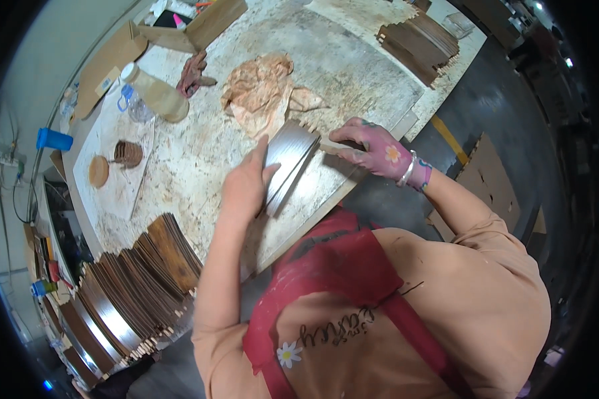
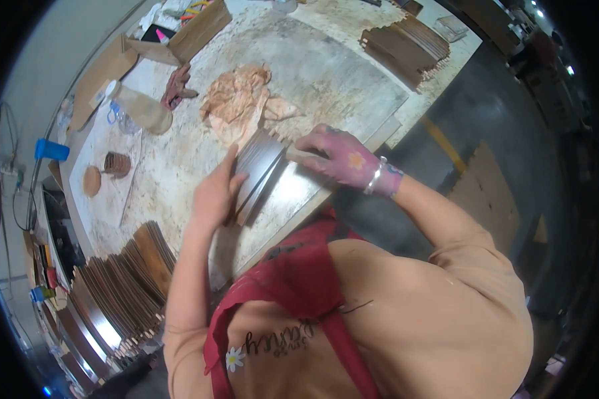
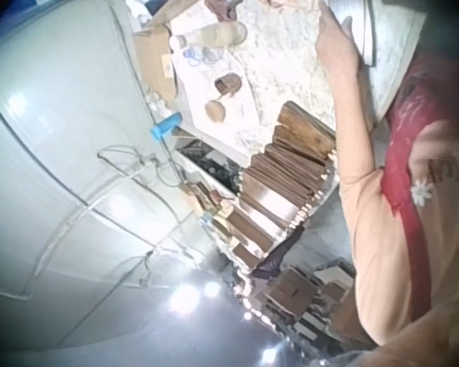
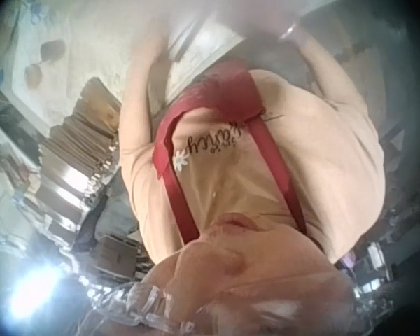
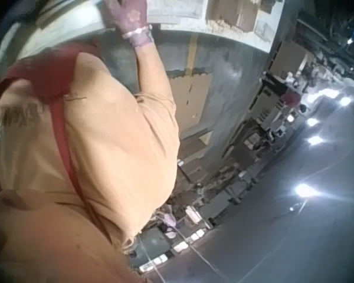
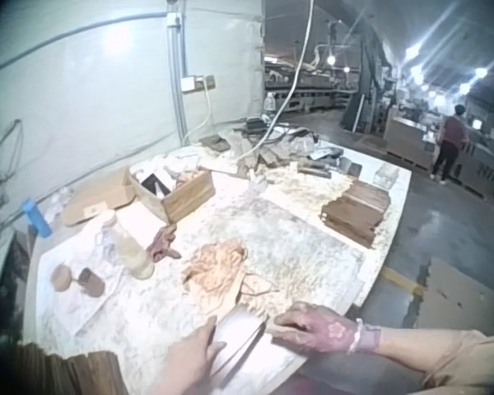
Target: The person applies a substance to wooden slats by hand using a piece of cloth, rubbing the cloth over the surface and edges of each slat before placing it in a stack.
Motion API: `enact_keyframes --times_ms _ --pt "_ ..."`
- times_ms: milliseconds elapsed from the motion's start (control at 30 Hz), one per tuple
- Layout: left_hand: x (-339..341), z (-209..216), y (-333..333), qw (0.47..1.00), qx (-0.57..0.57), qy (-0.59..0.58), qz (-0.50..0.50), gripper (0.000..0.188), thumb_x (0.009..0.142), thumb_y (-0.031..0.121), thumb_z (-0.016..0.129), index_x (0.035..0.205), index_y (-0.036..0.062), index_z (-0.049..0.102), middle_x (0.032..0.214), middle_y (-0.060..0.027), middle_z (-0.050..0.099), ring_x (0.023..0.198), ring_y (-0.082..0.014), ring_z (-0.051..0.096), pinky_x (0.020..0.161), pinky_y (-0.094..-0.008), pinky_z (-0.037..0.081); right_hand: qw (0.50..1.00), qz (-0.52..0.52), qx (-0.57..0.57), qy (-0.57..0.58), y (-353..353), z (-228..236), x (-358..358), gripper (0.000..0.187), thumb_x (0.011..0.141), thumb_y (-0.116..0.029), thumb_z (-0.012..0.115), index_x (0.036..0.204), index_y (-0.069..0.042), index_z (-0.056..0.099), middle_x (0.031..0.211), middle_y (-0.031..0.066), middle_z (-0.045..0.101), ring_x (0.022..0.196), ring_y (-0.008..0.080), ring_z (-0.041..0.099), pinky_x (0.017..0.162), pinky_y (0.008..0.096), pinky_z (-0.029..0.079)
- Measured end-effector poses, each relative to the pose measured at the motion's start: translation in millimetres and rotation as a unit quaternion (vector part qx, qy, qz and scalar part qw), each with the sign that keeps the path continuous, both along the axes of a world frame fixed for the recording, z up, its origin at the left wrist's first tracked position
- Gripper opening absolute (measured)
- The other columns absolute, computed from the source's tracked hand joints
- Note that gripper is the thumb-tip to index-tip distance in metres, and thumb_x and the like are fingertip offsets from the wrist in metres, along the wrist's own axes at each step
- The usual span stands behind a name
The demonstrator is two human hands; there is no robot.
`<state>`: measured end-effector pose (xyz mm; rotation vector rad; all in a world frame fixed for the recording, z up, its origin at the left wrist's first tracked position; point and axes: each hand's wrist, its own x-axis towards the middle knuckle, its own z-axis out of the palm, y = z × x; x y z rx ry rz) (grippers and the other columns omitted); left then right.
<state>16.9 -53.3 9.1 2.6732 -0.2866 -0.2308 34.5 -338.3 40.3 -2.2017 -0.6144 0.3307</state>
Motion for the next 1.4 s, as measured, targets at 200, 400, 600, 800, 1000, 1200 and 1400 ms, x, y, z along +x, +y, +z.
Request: enact_keyframes --times_ms 200,400,600,800,1000,1200,1400 --pt "11 -4 13 0.987 -0.117 0.103 -0.027 0.057 0.099 0.042 0.047 0.144 0.0083 0.037 0.109 -0.0319 0.063 0.106 -0.0474 0.058 0.092 -0.0466 0.045 0.941 0.223 0.008 -0.255 91 -21 -42 0.035 0.084 -0.018 0.067 0.119 -0.015 0.061 0.097 0.0112 0.063 0.083 0.0278 0.063 0.068 0.0405 0.052" --pt "13 -6 15 0.979 -0.148 0.137 -0.027 0.059 0.099 0.043 0.046 0.146 0.0100 0.034 0.112 -0.0315 0.062 0.108 -0.0466 0.058 0.094 -0.0460 0.045 0.920 0.166 -0.014 -0.356 103 -51 -36 0.030 0.085 -0.017 0.062 0.115 -0.021 0.062 0.091 0.0068 0.063 0.081 0.0253 0.064 0.062 0.0377 0.052" --pt "14 -8 14 0.994 -0.047 0.083 -0.049 0.059 0.099 0.045 0.046 0.148 0.0146 0.033 0.139 -0.0230 0.049 0.125 -0.0414 0.049 0.102 -0.0498 0.040 0.887 -0.044 -0.101 -0.448 5 -74 15 0.024 0.083 -0.016 0.069 0.106 -0.012 0.066 0.099 0.0126 0.060 0.086 0.0281 0.060 0.069 0.0380 0.050" --pt "-30 -15 -53 0.978 0.084 -0.188 -0.024 0.066 0.088 0.041 0.062 0.143 0.0115 0.041 0.147 -0.0141 0.043 0.134 -0.0314 0.041 0.107 -0.0533 0.033 0.979 -0.024 0.090 -0.181 17 -13 37 0.039 0.089 -0.029 0.068 0.120 -0.005 0.063 0.111 0.0154 0.058 0.104 0.0300 0.056 0.093 0.0366 0.045" --pt "-45 -46 -71 0.988 -0.031 -0.152 -0.001 0.065 0.093 0.045 0.053 0.146 0.0120 0.038 0.151 -0.0118 0.036 0.142 -0.0322 0.028 0.118 -0.0481 0.020 0.895 0.406 -0.011 -0.183 126 33 29 0.029 0.087 -0.019 0.063 0.116 -0.018 0.064 0.108 0.0128 0.060 0.101 0.0300 0.061 0.082 0.0394 0.050" --pt "-50 -52 -82 0.996 0.011 -0.086 0.026 0.068 0.092 0.045 0.053 0.148 0.0099 0.034 0.153 -0.0138 0.034 0.141 -0.0335 0.030 0.118 -0.0508 0.019 0.832 0.494 -0.032 -0.251 179 -5 39 0.036 0.084 -0.042 0.059 0.101 -0.010 0.060 0.096 0.0180 0.062 0.089 0.0381 0.061 0.075 0.0453 0.049" --pt "-44 -40 -75 0.982 0.034 -0.188 0.007 0.074 0.080 0.046 0.069 0.139 0.0075 0.046 0.143 -0.0168 0.042 0.135 -0.0363 0.035 0.107 -0.0593 0.025 0.913 0.359 -0.018 -0.193 184 3 73 0.026 0.086 -0.024 0.063 0.109 -0.011 0.064 0.102 0.0121 0.062 0.093 0.0320 0.063 0.079 0.0395 0.051"
